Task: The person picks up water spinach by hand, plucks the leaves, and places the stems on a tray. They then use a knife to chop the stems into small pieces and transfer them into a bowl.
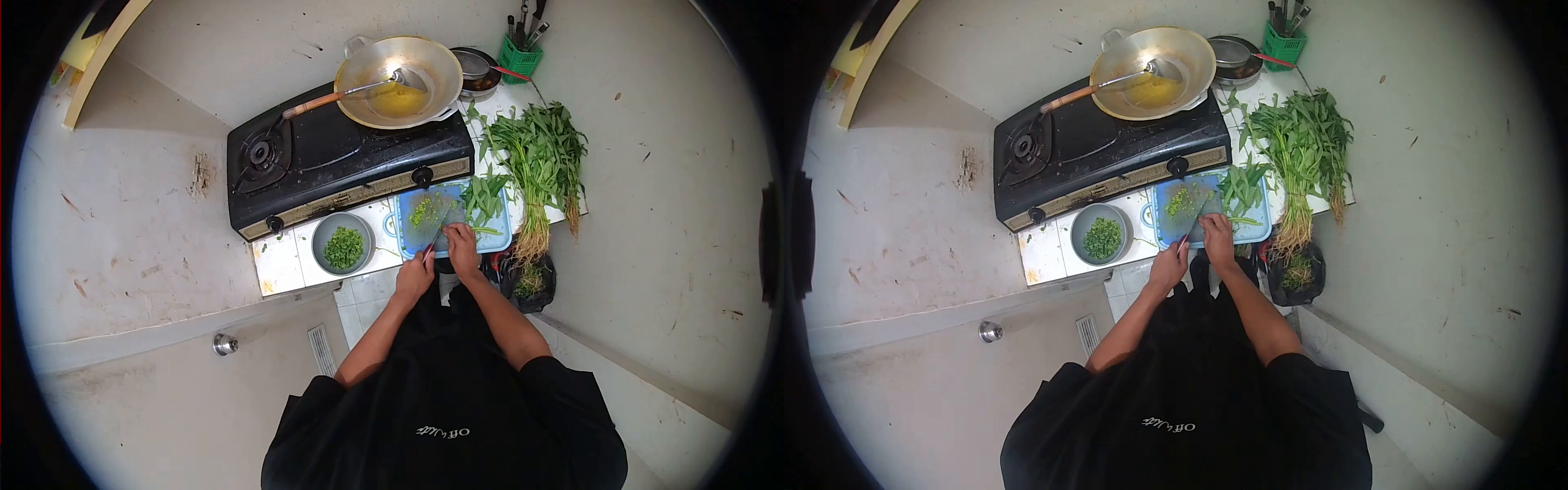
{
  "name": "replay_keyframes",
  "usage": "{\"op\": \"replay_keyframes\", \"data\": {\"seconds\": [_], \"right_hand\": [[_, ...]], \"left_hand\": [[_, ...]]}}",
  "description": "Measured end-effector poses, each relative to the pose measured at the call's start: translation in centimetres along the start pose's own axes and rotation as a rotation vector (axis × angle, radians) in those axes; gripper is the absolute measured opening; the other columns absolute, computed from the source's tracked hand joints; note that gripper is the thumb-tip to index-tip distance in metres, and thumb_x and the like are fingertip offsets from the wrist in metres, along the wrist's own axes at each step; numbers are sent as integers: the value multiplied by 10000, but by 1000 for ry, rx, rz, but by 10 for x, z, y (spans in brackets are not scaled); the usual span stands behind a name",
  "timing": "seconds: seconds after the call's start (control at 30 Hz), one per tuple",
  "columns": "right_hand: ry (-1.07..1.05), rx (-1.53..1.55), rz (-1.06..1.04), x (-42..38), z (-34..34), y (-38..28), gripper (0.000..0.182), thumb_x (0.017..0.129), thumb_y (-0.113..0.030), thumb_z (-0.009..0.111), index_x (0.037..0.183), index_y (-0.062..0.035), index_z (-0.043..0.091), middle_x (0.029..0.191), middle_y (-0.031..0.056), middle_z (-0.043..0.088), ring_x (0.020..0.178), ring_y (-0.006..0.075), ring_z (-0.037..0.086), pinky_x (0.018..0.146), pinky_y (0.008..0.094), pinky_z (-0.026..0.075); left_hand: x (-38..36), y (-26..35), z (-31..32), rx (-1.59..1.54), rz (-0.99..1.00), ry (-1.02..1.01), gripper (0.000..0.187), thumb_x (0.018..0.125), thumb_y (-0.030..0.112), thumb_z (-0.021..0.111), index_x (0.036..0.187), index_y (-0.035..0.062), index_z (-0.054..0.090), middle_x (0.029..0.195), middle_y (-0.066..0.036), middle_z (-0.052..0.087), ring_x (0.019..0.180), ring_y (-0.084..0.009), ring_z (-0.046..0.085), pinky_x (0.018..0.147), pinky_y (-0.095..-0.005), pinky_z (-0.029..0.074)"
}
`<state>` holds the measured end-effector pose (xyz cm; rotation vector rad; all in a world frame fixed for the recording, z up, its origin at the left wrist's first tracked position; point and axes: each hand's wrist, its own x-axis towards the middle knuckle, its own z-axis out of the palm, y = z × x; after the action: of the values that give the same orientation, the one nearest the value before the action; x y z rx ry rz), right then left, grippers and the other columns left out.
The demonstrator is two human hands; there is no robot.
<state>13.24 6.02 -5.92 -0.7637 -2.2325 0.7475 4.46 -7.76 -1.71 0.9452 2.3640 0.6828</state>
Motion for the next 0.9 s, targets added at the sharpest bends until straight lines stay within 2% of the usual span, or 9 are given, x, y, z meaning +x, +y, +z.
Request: {"op": "replay_keyframes", "data": {"seconds": [0.17,0.33,0.43,0.63,0.9], "right_hand": [[13,6,4,0,1,-2,250,801,35,633,1022,-34,727,1022,104,640,979,304,592,852,416,444],[32,-91,-3,2,-3,-6,270,777,3,652,1013,-89,745,995,59,648,976,262,594,842,391,382],[1,-103,45,1,-2,-4,228,808,-23,658,1005,-94,750,993,58,654,970,264,597,844,394,389],[-16,-28,96,4,-3,-2,161,859,-67,679,998,-87,758,973,70,661,965,271,609,857,401,395],[-5,-5,132,4,-2,-4,147,849,-51,675,968,-70,760,962,78,651,975,274,608,858,405,396]], "left_hand": [[12,7,6,-16,-11,15,451,1024,414,506,1014,-18,637,785,-327,669,756,-531,664,691,-606,535],[-25,-13,4,23,-24,14,457,1028,413,495,1022,-23,630,771,-336,663,757,-534,664,692,-609,533],[-32,-16,0,59,-65,-27,466,1030,410,487,1056,-34,627,777,-342,662,773,-536,667,714,-608,531],[-2,5,2,13,-48,19,465,1032,406,487,1051,-34,638,784,-333,668,780,-533,666,726,-600,533],[-13,-1,-2,-25,-14,11,432,1029,377,515,1008,-37,636,772,-329,658,765,-520,660,700,-594,522]]}}
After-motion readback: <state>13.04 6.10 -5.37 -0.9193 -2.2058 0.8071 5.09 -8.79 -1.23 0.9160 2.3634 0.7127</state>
